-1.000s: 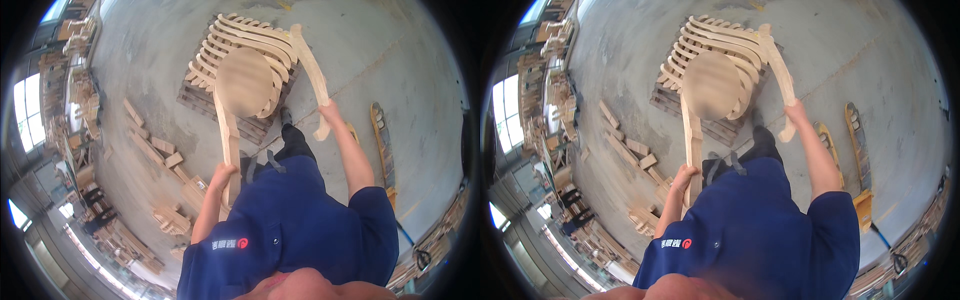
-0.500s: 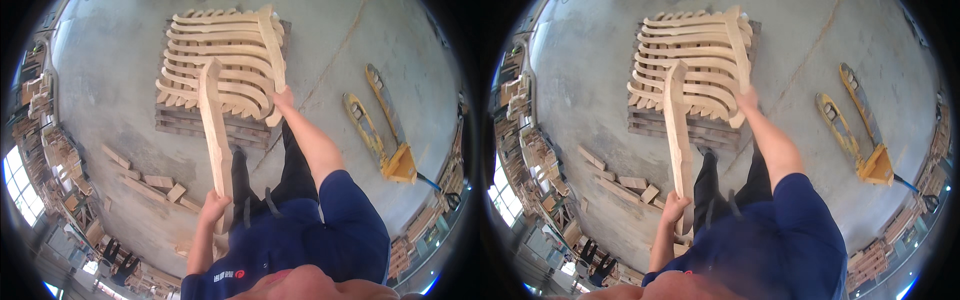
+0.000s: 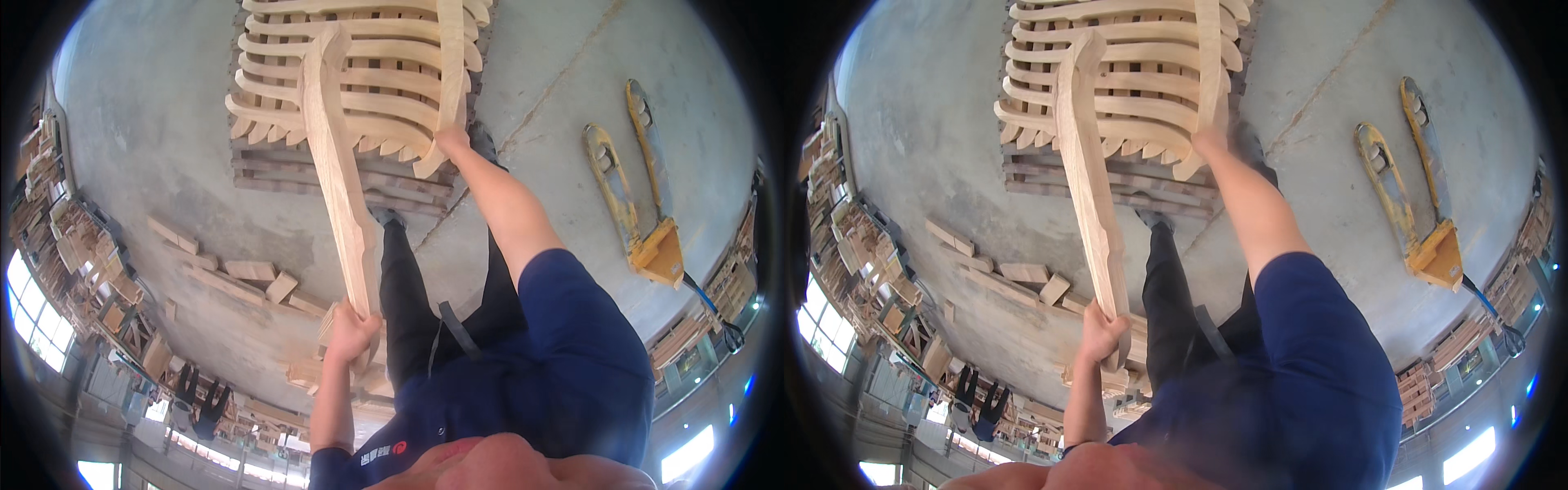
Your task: The person picks up curved wooden pieces from a table and stacks them onto a wooden pallet on the floor by hand.
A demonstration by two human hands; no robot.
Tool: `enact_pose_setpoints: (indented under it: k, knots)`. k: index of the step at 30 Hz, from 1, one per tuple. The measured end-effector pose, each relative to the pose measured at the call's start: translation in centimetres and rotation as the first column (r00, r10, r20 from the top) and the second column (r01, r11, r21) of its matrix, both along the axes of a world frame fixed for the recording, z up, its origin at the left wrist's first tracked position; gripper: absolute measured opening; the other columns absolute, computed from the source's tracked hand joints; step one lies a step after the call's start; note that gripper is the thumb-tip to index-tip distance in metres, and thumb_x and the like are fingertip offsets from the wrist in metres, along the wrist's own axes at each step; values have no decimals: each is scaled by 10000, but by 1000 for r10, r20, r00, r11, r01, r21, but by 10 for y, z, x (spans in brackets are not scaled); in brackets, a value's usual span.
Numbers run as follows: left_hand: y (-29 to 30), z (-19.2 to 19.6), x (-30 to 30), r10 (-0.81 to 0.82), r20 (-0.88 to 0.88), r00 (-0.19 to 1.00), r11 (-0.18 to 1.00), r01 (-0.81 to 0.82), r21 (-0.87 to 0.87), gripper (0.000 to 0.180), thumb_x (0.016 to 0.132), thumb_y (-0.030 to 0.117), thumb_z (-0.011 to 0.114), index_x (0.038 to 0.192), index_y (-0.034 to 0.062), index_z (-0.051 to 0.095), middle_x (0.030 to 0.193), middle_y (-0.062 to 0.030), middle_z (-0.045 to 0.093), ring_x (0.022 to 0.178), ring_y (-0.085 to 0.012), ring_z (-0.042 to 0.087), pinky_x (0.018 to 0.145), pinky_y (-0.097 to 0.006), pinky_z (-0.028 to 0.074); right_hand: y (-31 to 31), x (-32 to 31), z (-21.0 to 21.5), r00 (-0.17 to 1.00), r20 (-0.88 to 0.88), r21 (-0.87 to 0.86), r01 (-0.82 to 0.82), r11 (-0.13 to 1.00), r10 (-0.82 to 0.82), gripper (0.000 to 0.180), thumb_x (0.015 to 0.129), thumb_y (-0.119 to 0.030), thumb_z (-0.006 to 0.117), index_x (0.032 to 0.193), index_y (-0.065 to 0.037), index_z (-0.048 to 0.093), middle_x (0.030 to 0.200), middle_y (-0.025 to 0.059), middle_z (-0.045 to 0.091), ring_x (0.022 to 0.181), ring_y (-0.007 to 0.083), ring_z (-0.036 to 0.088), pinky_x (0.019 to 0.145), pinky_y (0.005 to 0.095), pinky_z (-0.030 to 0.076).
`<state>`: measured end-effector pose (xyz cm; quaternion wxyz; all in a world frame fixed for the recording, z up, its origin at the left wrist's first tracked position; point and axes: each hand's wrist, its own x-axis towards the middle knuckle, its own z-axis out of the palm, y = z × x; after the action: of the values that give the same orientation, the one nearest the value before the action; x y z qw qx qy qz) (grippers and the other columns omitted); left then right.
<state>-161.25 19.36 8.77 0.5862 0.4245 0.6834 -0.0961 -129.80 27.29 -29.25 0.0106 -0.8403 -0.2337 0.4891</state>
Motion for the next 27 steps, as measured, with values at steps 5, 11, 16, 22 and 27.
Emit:
enact_pose_setpoints:
  k: [5, 11, 16, 22, 27]
  knots:
    - [74, -65, 44, -116, 85, 990, 993, 113, 38, 428, 727, 149, 681, 1041, -119, 571, 794, -171, 674, 749, -215, 664, 691, -367, 537, -71, 56, 34, 993, 54, 262, -119, 958, 109, 594, 860, -401, 654, 1248, 44, 580, 1205, 253, 651, 1160, 385, 615, 964, 428, 500]
    - [138, -168, 108, -186, 259, 948, 971, 136, 197, 410, 762, 117, 639, 1109, -90, 568, 876, -118, 660, 814, -149, 609, 736, -328, 520, -252, 209, 43, 962, 190, 48, -209, 977, 196, 450, 923, -308, 583, 1312, -82, 601, 1290, 220, 605, 1243, 374, 537, 1056, 456, 423]
    - [178, -235, 156, -290, 273, 917, 947, 234, 219, 454, 772, 132, 635, 1156, -98, 561, 935, -174, 692, 879, -212, 666, 796, -346, 533, -419, 282, 97, 923, 305, -242, -162, 957, 234, 492, 847, -361, 632, 1155, 22, 663, 1225, 266, 636, 1163, 404, 591, 1004, 424, 469]
    - [167, -298, 153, -412, 150, 898, 880, 351, 320, 478, 761, 137, 659, 1171, -93, 570, 935, -298, 688, 912, -403, 695, 800, -428, 552, -491, 227, 115, 975, 208, -338, 152, 929, -84, 483, 851, -264, 678, 1230, 28, 615, 1031, 194, 703, 905, 291, 684, 776, 399, 559]
    - [160, -337, 153, -434, 166, 885, 891, 394, 226, 636, 763, 192, 738, 1291, -70, 498, 1083, -257, 682, 1045, -344, 676, 894, -411, 524, -457, 179, 115, 938, -13, -323, 325, 889, -347, 471, 856, -221, 677, 1255, 15, 595, 935, 142, 694, 783, 201, 670, 633, 349, 560]
